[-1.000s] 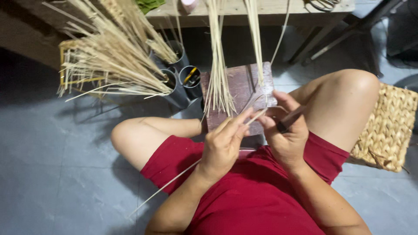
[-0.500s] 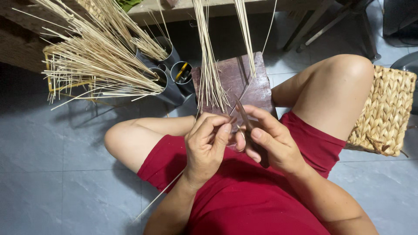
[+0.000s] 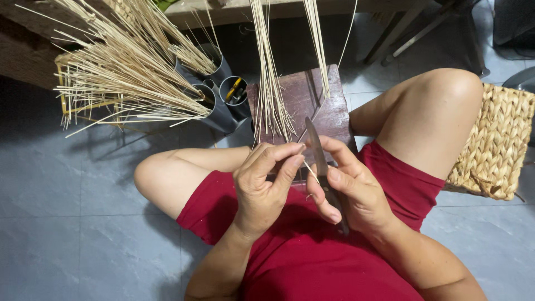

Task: The person sits on the floor and splits thin bamboo strips with a small knife, shaving and drawing each strip through the blade to thin it, then sets finished strips with a bundle of similar strips beside them.

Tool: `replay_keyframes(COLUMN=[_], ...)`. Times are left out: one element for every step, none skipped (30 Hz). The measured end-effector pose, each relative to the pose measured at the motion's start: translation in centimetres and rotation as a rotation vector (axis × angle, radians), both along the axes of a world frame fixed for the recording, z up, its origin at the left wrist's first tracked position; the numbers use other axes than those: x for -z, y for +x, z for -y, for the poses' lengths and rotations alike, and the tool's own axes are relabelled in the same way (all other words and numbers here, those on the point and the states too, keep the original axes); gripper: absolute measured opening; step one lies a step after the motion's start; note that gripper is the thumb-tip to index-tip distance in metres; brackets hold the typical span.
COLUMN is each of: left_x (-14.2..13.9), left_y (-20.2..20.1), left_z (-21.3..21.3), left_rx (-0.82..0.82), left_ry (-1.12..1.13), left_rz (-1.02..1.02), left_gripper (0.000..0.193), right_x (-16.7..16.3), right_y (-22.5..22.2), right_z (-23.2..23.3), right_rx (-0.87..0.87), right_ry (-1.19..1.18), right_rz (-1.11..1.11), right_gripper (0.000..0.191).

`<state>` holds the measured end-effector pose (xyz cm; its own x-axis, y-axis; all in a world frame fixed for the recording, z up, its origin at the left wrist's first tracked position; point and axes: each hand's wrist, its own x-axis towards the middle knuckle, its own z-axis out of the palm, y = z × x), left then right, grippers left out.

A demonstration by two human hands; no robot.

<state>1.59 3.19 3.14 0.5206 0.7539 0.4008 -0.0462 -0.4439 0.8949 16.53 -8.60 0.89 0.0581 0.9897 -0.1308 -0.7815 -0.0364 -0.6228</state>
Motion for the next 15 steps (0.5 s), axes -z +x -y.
replay_keyframes(left_x=[0.07, 0.13, 0.15, 0.18, 0.19, 0.20, 0.20, 0.20, 0.21, 0.23, 0.25, 0.29, 0.31, 0.33, 0.35], left_y=[0.05, 0.07, 0.06, 0.10, 0.15, 0.19, 0.18, 0.21, 0.26, 0.29, 0.29, 0.32, 0.33, 0.33, 0.32], left_z=[0.02, 0.03, 0.13, 0.22, 0.22, 0.18, 0.20, 0.26, 0.28, 0.31, 0.32, 0.33, 0.31, 0.29, 0.26], left_rx=[-0.008, -0.016, -0.011, -0.007, -0.004, -0.006, -0.008, -0.010, -0.014, -0.016, -0.019, -0.019, -0.019, -0.019, -0.021], left_ry=[0.032, 0.064, 0.041, 0.023, 0.006, 0.023, 0.036, 0.047, 0.047, 0.045, 0.044, 0.048, 0.054, 0.059, 0.063], left_rz=[-0.010, -0.020, -0.017, -0.012, -0.006, -0.004, -0.005, -0.006, -0.009, -0.013, -0.017, -0.015, -0.013, -0.012, -0.012], left_gripper=[0.018, 0.019, 0.018, 0.018, 0.017, 0.017, 0.017, 0.017, 0.017, 0.017, 0.017, 0.017, 0.018, 0.018, 0.018], right_x=[0.00, 0.03, 0.05, 0.07, 0.08, 0.10, 0.12, 0.12, 0.14, 0.18, 0.21, 0.25, 0.28, 0.32, 0.35], right_y=[-0.06, -0.12, -0.16, -0.15, -0.14, -0.15, -0.18, -0.15, -0.14, -0.13, -0.14, -0.12, -0.12, -0.13, -0.17], right_z=[-0.02, -0.05, -0.03, 0.01, 0.05, 0.08, 0.12, 0.18, 0.19, 0.19, 0.17, 0.16, 0.15, 0.15, 0.14], right_rx=[-0.003, -0.005, -0.009, -0.015, -0.022, -0.030, -0.025, -0.020, -0.014, -0.015, -0.016, -0.017, -0.016, -0.015, -0.013], right_ry=[0.003, 0.005, 0.007, 0.024, 0.043, 0.060, 0.050, 0.039, 0.029, 0.033, 0.037, 0.042, 0.039, 0.036, 0.033], right_rz=[-0.015, -0.029, -0.044, -0.046, -0.046, -0.049, -0.046, -0.043, -0.039, -0.031, -0.023, -0.014, -0.015, -0.017, -0.019], right_gripper=[0.057, 0.057, 0.056, 0.056, 0.056, 0.056, 0.055, 0.055, 0.054, 0.054, 0.053, 0.053, 0.053, 0.052, 0.052])
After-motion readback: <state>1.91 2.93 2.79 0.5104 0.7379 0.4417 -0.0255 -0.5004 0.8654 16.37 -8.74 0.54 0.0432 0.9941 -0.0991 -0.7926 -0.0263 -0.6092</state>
